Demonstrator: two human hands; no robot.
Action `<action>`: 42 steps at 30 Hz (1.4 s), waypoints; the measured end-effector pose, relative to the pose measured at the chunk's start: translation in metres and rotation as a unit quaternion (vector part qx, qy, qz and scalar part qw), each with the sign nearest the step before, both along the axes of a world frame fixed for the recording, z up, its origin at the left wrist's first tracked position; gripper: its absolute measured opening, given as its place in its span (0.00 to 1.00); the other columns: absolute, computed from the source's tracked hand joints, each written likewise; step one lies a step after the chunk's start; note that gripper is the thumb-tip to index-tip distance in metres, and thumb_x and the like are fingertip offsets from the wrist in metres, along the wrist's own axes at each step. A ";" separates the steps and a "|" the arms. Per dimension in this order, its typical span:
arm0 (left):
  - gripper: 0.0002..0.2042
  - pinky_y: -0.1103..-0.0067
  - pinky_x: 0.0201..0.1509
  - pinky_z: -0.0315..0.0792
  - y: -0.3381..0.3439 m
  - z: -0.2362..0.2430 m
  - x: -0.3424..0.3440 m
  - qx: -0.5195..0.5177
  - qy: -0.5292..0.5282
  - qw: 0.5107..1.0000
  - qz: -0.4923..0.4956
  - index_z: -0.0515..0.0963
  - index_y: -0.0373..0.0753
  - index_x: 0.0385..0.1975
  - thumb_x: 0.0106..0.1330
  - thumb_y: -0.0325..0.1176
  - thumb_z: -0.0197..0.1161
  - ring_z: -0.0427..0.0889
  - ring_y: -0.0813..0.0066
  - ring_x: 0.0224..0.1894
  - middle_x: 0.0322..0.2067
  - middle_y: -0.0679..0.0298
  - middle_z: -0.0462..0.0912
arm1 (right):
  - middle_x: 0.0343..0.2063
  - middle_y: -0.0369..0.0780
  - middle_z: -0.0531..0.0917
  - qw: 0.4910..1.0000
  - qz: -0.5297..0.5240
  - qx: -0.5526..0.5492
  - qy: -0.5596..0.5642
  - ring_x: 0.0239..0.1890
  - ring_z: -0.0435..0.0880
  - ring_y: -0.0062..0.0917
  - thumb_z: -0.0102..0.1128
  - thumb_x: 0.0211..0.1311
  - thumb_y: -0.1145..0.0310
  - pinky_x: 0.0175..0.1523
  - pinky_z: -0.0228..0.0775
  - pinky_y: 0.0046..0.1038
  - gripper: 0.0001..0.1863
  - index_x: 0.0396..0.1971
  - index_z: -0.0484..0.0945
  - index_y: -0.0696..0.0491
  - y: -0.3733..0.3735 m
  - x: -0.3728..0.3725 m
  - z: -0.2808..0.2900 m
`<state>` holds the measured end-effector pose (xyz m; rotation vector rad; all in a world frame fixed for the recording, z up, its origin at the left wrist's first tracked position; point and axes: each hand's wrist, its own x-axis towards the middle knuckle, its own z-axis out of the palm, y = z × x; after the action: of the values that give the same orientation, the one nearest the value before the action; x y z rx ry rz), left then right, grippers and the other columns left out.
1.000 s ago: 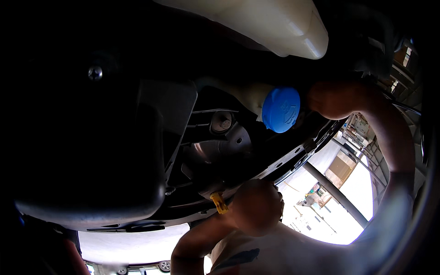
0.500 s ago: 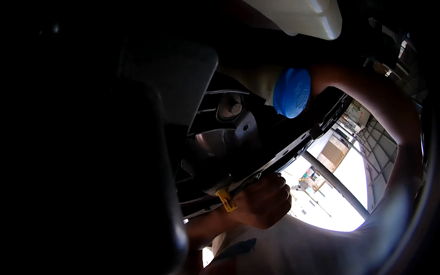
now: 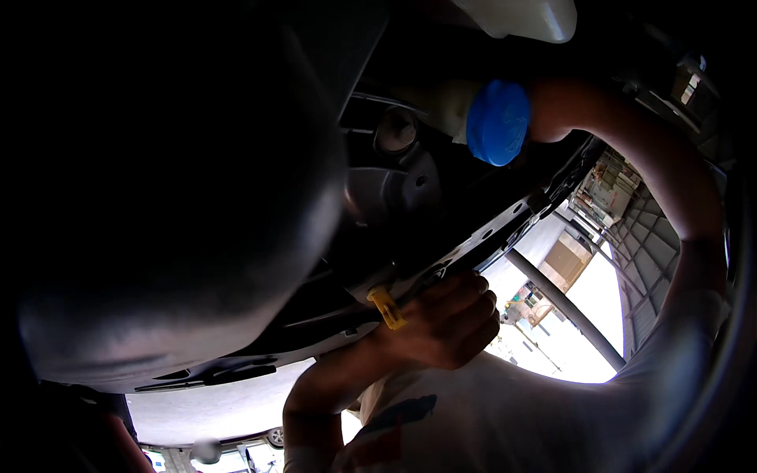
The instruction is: The person retrieves a pair of scissors from a shelf and walks to a car with its hood open. They use the scissors to cut a wire near the headlight assembly, then strip the wire ends and twist them together. The person then connects the wires to a component under the hood and secures them.
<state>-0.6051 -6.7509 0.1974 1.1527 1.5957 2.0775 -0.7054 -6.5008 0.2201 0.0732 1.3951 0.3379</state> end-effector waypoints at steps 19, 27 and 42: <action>0.09 0.75 0.40 0.75 0.004 0.004 -0.002 -0.005 -0.006 1.000 0.005 0.75 0.35 0.19 0.37 0.31 0.60 0.77 0.65 0.36 0.26 0.60 0.75 | 0.32 0.46 0.81 0.948 0.144 -0.114 0.261 0.29 0.83 0.31 0.57 0.51 0.77 0.36 0.77 0.33 0.08 0.34 0.77 0.58 0.005 0.020 0.044; 0.09 0.75 0.41 0.75 0.001 0.003 -0.002 -0.001 -0.019 1.000 -0.011 0.75 0.34 0.19 0.38 0.31 0.60 0.78 0.66 0.35 0.25 0.60 0.75 | 0.23 0.43 0.82 0.952 0.077 -0.167 0.244 0.26 0.82 0.29 0.53 0.53 0.74 0.34 0.77 0.34 0.08 0.17 0.79 0.55 0.007 0.017 0.040; 0.07 0.76 0.42 0.76 0.000 0.006 -0.008 -0.008 -0.025 1.000 0.010 0.76 0.35 0.19 0.39 0.30 0.61 0.78 0.67 0.33 0.24 0.61 0.76 | 0.24 0.42 0.80 0.976 0.112 -0.066 0.176 0.23 0.80 0.28 0.59 0.48 0.75 0.34 0.74 0.31 0.05 0.16 0.78 0.54 -0.004 0.014 0.021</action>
<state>-0.6132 -6.7507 0.2036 1.0760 1.6044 2.0865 -0.6919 -6.5044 0.2414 -0.1416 1.7792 0.4325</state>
